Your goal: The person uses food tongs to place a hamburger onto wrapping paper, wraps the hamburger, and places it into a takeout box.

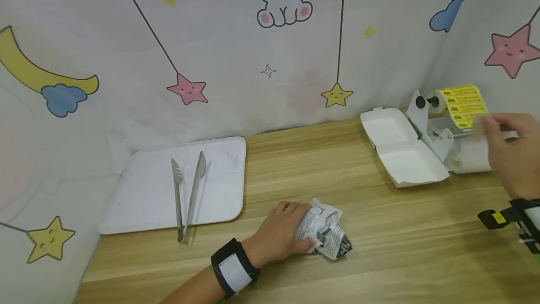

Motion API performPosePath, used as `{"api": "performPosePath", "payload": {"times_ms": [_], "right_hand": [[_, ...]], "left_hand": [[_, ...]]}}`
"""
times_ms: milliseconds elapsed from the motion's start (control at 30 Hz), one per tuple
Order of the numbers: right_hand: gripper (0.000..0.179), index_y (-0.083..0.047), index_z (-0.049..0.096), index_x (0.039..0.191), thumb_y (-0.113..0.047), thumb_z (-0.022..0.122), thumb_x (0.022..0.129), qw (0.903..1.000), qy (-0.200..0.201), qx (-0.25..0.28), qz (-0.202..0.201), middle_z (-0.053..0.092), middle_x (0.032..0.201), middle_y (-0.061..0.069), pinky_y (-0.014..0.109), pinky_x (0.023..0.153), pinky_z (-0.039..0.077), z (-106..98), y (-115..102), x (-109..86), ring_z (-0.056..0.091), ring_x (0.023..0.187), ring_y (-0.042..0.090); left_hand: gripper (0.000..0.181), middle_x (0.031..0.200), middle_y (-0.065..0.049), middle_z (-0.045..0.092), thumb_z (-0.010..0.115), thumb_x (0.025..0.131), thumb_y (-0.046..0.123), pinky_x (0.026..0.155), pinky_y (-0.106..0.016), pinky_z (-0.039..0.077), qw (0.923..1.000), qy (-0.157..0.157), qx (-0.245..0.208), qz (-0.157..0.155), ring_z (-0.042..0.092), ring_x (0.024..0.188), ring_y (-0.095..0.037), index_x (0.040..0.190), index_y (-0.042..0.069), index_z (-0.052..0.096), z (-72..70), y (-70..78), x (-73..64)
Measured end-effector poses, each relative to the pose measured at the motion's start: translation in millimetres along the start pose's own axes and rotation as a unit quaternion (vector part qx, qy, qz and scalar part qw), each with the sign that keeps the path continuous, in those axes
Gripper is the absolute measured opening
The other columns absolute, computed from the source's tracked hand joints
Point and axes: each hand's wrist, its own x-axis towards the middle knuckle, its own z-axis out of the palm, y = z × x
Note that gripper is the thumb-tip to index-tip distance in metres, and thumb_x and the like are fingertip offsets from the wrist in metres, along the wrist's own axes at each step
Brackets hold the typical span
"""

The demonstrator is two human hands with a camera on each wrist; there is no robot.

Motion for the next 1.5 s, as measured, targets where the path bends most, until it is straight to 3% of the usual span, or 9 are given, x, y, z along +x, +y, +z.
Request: {"api": "performPosePath", "payload": {"times_ms": [100, 233, 400, 533, 667, 900, 1067, 1333, 1500], "right_hand": [[0.023, 0.003, 0.071, 0.118, -0.011, 0.061, 0.103, 0.98, -0.042, 0.079, -0.178, 0.068, 0.115, 0.006, 0.003, 0.078, 0.038, 5, -25, -28.3, 0.05, 0.089, -0.012], [0.023, -0.005, 0.076, 0.108, 0.008, 0.071, 0.09, 0.9085, -0.173, 0.158, -0.346, 0.071, 0.108, -0.006, 0.006, 0.07, 0.047, 18, -61, -67.0, 0.058, 0.086, -0.008], [0.032, -0.019, 0.077, 0.109, 0.004, 0.075, 0.087, 0.8158, -0.333, 0.214, -0.421, 0.073, 0.108, -0.005, 0.018, 0.078, 0.053, 47, -94, -112.3, 0.067, 0.095, 0.006], [0.027, -0.017, 0.077, 0.11, -0.002, 0.075, 0.089, 0.7757, -0.37, 0.238, -0.452, 0.074, 0.112, -0.002, 0.027, 0.087, 0.056, 71, -106, -136.9, 0.069, 0.103, 0.014], [0.025, -0.014, 0.078, 0.108, -0.001, 0.077, 0.087, 0.7603, -0.376, 0.251, -0.467, 0.074, 0.113, 0.001, 0.034, 0.089, 0.057, 86, -110, -148.5, 0.07, 0.105, 0.017], [0.014, -0.012, 0.078, 0.108, -0.014, 0.071, 0.096, 0.7558, -0.351, 0.245, -0.495, 0.075, 0.109, 0.001, 0.03, 0.088, 0.056, 87, -105, -156.2, 0.07, 0.101, 0.016], [0.032, -0.014, 0.078, 0.106, -0.034, 0.053, 0.106, 0.7538, -0.306, 0.206, -0.544, 0.073, 0.109, -0.003, 0.028, 0.086, 0.057, 85, -99, -164.5, 0.069, 0.101, 0.011], [0.028, -0.018, 0.078, 0.108, -0.036, 0.057, 0.105, 0.7308, -0.29, 0.15, -0.599, 0.07, 0.115, -0.004, 0.034, 0.086, 0.057, 83, -88, -175.1, 0.065, 0.108, 0.012], [0.023, -0.022, 0.078, 0.114, -0.035, 0.073, 0.095, 0.7234, -0.306, 0.117, -0.608, 0.065, 0.13, 0.001, 0.046, 0.093, 0.054, 81, -81, -175.7, 0.061, 0.119, 0.02]], "left_hand": [[0.073, 0.143, -0.007, 0.056, 0.074, 0.091, 0.043, 0.104, -0.048, 0.046, 1.0, 0.0, 0.001, 0.001, 0.051, 0.129, -0.029, 0.149, 0.008, 0.046, 0.2, -0.7, -0.4], [0.073, 0.143, -0.007, 0.056, 0.073, 0.092, 0.043, 0.104, -0.048, 0.046, 1.0, -0.001, 0.001, 0.003, 0.051, 0.129, -0.03, 0.149, 0.008, 0.046, 0.3, -0.9, -0.3], [0.072, 0.141, -0.007, 0.057, 0.074, 0.092, 0.043, 0.103, -0.048, 0.047, 1.0, 0.003, 0.003, 0.007, 0.052, 0.128, -0.03, 0.149, 0.008, 0.047, 0.3, -1.0, 0.0], [0.071, 0.139, -0.007, 0.058, 0.074, 0.091, 0.043, 0.101, -0.048, 0.048, 0.9999, 0.008, 0.003, 0.014, 0.053, 0.126, -0.029, 0.148, 0.01, 0.047, 1.1, -1.3, 0.3], [0.068, 0.138, -0.006, 0.059, 0.074, 0.091, 0.043, 0.1, -0.049, 0.049, 0.9995, 0.017, 0.001, 0.025, 0.054, 0.125, -0.029, 0.145, 0.011, 0.048, 2.4, -1.2, 0.5], [0.068, 0.138, -0.007, 0.059, 0.073, 0.092, 0.043, 0.1, -0.049, 0.049, 0.9995, 0.016, 0.007, 0.025, 0.054, 0.125, -0.029, 0.145, 0.01, 0.049, 2.0, -2.3, 0.1], [0.068, 0.138, -0.007, 0.059, 0.073, 0.092, 0.043, 0.1, -0.049, 0.049, 0.9997, 0.01, 0.007, 0.019, 0.054, 0.125, -0.029, 0.146, 0.009, 0.048, 0.1, -2.1, -0.6], [0.068, 0.14, -0.007, 0.058, 0.072, 0.093, 0.043, 0.102, -0.048, 0.048, 0.9999, 0.005, 0.008, 0.014, 0.053, 0.127, -0.028, 0.147, 0.01, 0.048, -1.3, -1.7, -0.3], [0.069, 0.141, -0.007, 0.058, 0.071, 0.093, 0.044, 0.103, -0.049, 0.047, 0.9999, 0.0, 0.006, 0.012, 0.052, 0.128, -0.028, 0.148, 0.01, 0.047, -1.8, -2.3, -0.4]]}}
